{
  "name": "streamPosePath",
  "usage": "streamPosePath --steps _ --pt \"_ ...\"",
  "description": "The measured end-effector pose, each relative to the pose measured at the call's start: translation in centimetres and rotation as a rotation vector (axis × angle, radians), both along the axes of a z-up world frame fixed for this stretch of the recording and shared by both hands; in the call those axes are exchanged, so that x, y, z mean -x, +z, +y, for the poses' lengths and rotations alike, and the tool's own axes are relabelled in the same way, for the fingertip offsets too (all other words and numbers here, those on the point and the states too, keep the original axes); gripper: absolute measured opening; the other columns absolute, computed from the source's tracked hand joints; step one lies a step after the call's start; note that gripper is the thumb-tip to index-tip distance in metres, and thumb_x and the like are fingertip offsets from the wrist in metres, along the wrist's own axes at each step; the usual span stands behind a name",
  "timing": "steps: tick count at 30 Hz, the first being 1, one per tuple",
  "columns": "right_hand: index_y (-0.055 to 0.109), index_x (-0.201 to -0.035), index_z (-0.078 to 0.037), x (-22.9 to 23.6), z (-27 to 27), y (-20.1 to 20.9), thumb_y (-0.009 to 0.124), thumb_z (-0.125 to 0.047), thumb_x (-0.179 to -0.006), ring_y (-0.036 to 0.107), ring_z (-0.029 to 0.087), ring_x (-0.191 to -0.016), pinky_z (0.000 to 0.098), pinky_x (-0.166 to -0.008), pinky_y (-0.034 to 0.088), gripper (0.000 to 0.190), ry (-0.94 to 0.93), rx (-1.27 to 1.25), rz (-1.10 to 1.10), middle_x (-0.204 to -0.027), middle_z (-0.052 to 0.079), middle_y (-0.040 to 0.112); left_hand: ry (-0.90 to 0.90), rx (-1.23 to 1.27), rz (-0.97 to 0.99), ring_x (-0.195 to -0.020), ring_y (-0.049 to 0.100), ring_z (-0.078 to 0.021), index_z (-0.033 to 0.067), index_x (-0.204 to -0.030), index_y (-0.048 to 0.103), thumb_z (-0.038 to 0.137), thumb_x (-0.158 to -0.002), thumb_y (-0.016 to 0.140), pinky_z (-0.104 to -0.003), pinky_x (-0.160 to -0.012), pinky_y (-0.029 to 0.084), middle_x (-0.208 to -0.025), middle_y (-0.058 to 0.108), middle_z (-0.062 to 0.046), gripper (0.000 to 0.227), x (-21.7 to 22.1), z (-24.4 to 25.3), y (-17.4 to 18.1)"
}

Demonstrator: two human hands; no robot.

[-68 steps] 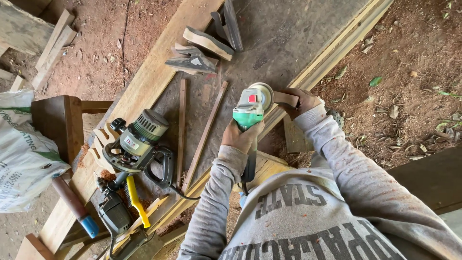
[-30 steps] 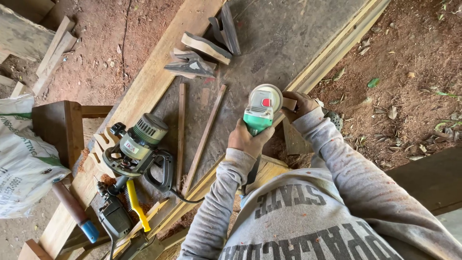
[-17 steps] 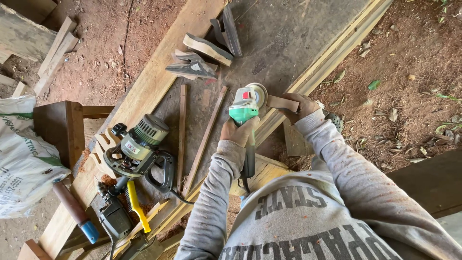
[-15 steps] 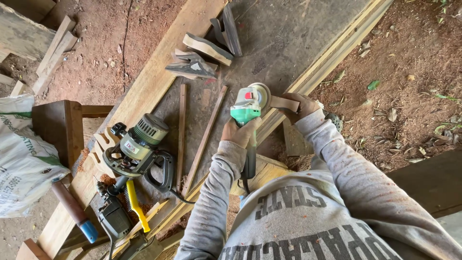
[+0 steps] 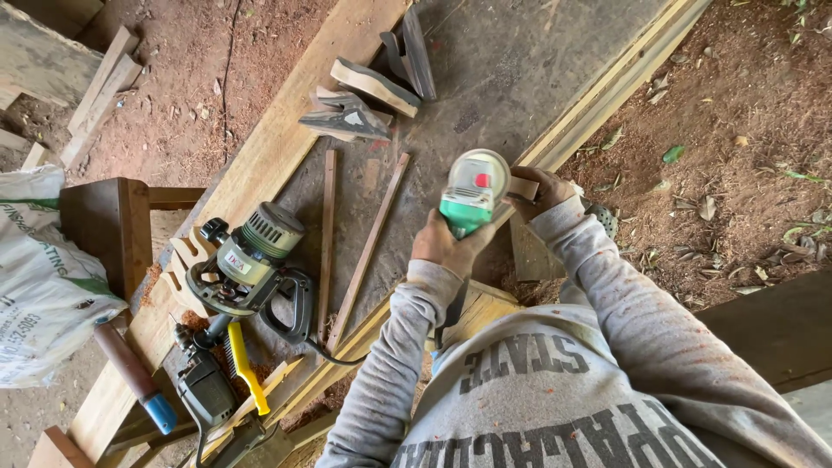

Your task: Sand and smooth curved wooden furniture components using a handheld angle grinder with a sanding attachment.

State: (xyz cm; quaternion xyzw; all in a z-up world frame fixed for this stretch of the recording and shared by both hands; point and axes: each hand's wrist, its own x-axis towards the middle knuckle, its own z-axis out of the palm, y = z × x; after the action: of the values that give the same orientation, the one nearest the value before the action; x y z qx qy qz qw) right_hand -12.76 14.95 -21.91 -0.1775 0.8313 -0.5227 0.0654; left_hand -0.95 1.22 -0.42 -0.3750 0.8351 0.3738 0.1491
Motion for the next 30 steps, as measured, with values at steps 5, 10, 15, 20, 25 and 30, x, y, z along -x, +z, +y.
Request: streamPosePath --steps 5,10,15,20,25,30 --pt "0.074 -0.124 -0.037 -0.3 0.0 0.6 0.090 -0.040 -0.074 0.072 0.035 -0.093 0.0417 -0.082 0.056 0.052 -0.001 -0.041 0.039 -0.101 0.011 0.074 0.103 0.033 0.042 -0.116 0.064 -0.0428 0.0071 -0.112 0.057 0.062 -0.069 0.075 -0.053 -0.102 0.051 -0.112 0.070 -0.025 0.072 0.1 -0.6 1.6" --pt "0.075 -0.124 -0.029 -1.3 0.6 2.5 0.090 -0.020 -0.075 0.071 0.044 -0.090 0.0521 -0.081 0.058 0.051 -0.052 0.031 -0.044 -0.096 0.020 0.072 0.062 -0.104 0.068 -0.119 0.063 -0.0439 0.0056 -0.118 0.060 0.056 -0.070 0.078 -0.053 -0.102 0.051 -0.117 0.069 -0.026 0.072 -0.7 1.0 1.3" --pt "0.074 -0.123 -0.041 -1.7 1.5 1.5 0.090 -0.031 -0.074 0.072 0.033 -0.083 0.0444 -0.070 0.056 0.053 -0.112 -0.012 -0.057 -0.090 0.012 0.073 0.055 -0.090 0.041 -0.121 0.062 -0.0446 0.0039 -0.119 0.058 0.056 -0.069 0.077 -0.053 -0.104 0.050 -0.119 0.068 -0.027 0.075 -0.2 0.4 0.5" --pt "0.076 -0.120 -0.039 -1.6 1.7 0.1 0.092 -0.030 -0.073 0.072 0.034 -0.079 0.0425 -0.066 0.054 0.050 -0.123 0.057 -0.027 -0.086 0.014 0.072 0.134 -0.123 0.073 -0.123 0.061 -0.0442 0.0038 -0.120 0.060 0.055 -0.069 0.077 -0.052 -0.105 0.049 -0.120 0.068 -0.028 0.074 0.3 -0.3 0.8" --pt "0.078 -0.115 -0.027 -1.4 2.2 -2.2 0.093 -0.028 -0.071 0.073 0.032 -0.086 0.0375 -0.074 0.055 0.046 -0.122 0.178 -0.004 -0.090 0.015 0.074 0.142 -0.097 0.027 -0.119 0.064 -0.0419 0.0066 -0.117 0.058 0.060 -0.068 0.076 -0.049 -0.102 0.051 -0.118 0.069 -0.024 0.074 -0.8 -2.1 -2.6" --pt "0.077 -0.112 -0.021 -1.5 2.3 -1.5 0.092 -0.023 -0.071 0.073 0.034 -0.086 0.0400 -0.074 0.055 0.043 -0.122 0.154 0.034 -0.090 0.015 0.075 0.102 -0.022 -0.001 -0.117 0.065 -0.0427 0.0053 -0.115 0.053 0.059 -0.073 0.075 -0.050 -0.101 0.052 -0.117 0.069 -0.025 0.071 -0.7 -3.2 -3.4"
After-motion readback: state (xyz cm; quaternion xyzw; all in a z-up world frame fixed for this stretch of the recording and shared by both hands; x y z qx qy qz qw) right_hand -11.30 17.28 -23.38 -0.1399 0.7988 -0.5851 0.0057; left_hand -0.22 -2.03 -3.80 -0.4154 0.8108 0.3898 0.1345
